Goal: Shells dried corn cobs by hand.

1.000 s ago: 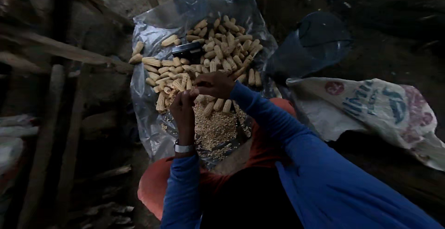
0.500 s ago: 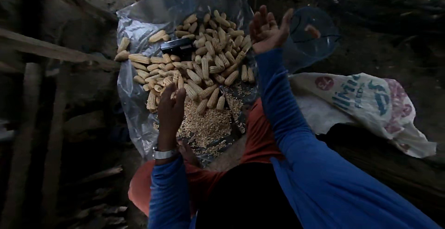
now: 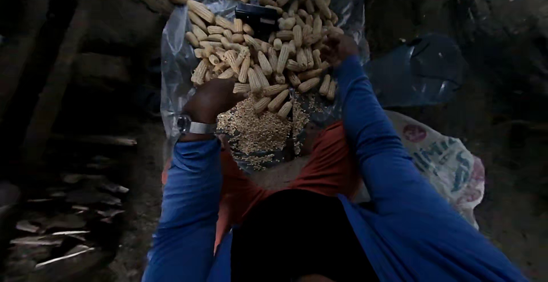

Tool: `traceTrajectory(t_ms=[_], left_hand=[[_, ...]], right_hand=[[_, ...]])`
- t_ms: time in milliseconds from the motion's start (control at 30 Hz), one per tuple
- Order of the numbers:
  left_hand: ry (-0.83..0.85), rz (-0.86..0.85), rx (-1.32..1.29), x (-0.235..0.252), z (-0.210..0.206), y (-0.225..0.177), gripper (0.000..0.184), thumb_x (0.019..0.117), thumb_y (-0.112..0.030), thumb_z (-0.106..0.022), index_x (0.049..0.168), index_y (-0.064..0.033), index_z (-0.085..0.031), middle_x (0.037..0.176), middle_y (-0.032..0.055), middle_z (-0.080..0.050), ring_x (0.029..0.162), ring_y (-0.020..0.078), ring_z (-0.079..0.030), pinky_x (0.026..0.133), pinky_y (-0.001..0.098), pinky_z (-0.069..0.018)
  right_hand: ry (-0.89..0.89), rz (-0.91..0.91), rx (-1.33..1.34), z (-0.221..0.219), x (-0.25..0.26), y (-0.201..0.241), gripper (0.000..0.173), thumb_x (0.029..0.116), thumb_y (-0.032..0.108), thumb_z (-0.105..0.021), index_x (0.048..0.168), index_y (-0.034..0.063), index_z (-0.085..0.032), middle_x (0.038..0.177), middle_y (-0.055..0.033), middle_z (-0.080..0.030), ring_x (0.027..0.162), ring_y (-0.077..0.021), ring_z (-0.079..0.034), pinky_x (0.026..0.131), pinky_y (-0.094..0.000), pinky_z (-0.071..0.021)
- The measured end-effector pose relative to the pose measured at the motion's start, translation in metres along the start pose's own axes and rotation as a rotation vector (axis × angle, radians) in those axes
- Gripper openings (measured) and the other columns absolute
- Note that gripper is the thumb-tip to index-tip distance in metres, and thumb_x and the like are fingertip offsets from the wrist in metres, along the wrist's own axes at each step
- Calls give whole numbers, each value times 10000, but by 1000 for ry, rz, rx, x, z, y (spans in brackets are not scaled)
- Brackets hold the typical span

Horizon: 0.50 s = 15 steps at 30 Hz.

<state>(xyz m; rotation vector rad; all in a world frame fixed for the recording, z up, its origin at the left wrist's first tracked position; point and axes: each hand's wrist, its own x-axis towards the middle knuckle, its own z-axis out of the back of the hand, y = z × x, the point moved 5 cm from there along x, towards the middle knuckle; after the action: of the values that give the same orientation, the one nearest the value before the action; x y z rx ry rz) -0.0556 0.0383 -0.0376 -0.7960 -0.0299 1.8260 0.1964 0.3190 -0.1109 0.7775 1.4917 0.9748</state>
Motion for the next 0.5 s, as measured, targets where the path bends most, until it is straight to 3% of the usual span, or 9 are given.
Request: traceTrajectory(t_ms=[67, 133, 200, 267, 300, 400, 500], left_hand=[[61, 30, 55, 0, -7, -1, 548, 1042, -433, -571, 1278, 60, -615, 1184, 318, -641, 1150, 507, -611, 968, 695, -457], [68, -60, 28, 2, -12, -10, 532, 1046, -429, -564, 1287, 43, -616, 1176, 292, -653, 1140, 474, -626, 972, 667, -470], [77, -120, 10, 5, -18, -20, 519, 1049, -430, -557, 1320, 10, -603, 1171, 266, -662, 1130, 450, -637, 961, 655, -481], [122, -122, 28, 8, -24, -28, 512, 1051, -422, -555, 1332, 3, -600, 1162, 258, -666, 1116, 444, -646, 941, 649, -495], [156, -106, 40, 8, -25, -31, 499, 1052, -414, -555, 1304, 13, -613, 1141, 257, -668, 1097, 441, -651, 924, 645, -502], [217, -56, 65, 10, -22, -34, 480, 1055, -417, -547, 1226, 25, -622, 1100, 259, -663, 1071, 449, -650, 885, 644, -506], [173, -62, 59, 16, -18, -32, 480, 1052, -417, -550, 1250, 14, -623, 1109, 245, -669, 1069, 440, -656, 877, 638, -515]], right_hand=[[32, 6, -385, -2, 28, -28, 394, 1041, 238, -531, 1389, 53, -542, 1123, -150, -684, 834, -251, -695, 692, -424, -600], [120, -35, -744, -7, 33, -61, 478, 1030, 240, -565, 1461, 53, -479, 1229, -216, -650, 946, -333, -690, 782, -509, -590], [276, -51, -1115, -14, 34, -93, 432, 1046, 247, -567, 1390, -13, -547, 1240, -258, -649, 1044, -386, -672, 897, -567, -545], [463, -16, -1496, -30, 34, -120, 406, 1027, 230, -591, 1320, -51, -617, 1312, -295, -617, 1224, -452, -593, 1055, -635, -438], [538, -13, -1612, -39, 34, -135, 405, 1016, 227, -604, 1299, -60, -629, 1334, -309, -600, 1270, -476, -557, 1083, -656, -401], [624, -31, -1659, -63, 24, -181, 433, 1016, 185, -596, 1386, -37, -559, 1382, -304, -571, 1299, -479, -540, 1078, -658, -410], [635, 98, -1659, -69, 9, -239, 620, 862, 121, -763, 1439, 51, -549, 1489, -303, -464, 1373, -507, -441, 1072, -700, -394]])
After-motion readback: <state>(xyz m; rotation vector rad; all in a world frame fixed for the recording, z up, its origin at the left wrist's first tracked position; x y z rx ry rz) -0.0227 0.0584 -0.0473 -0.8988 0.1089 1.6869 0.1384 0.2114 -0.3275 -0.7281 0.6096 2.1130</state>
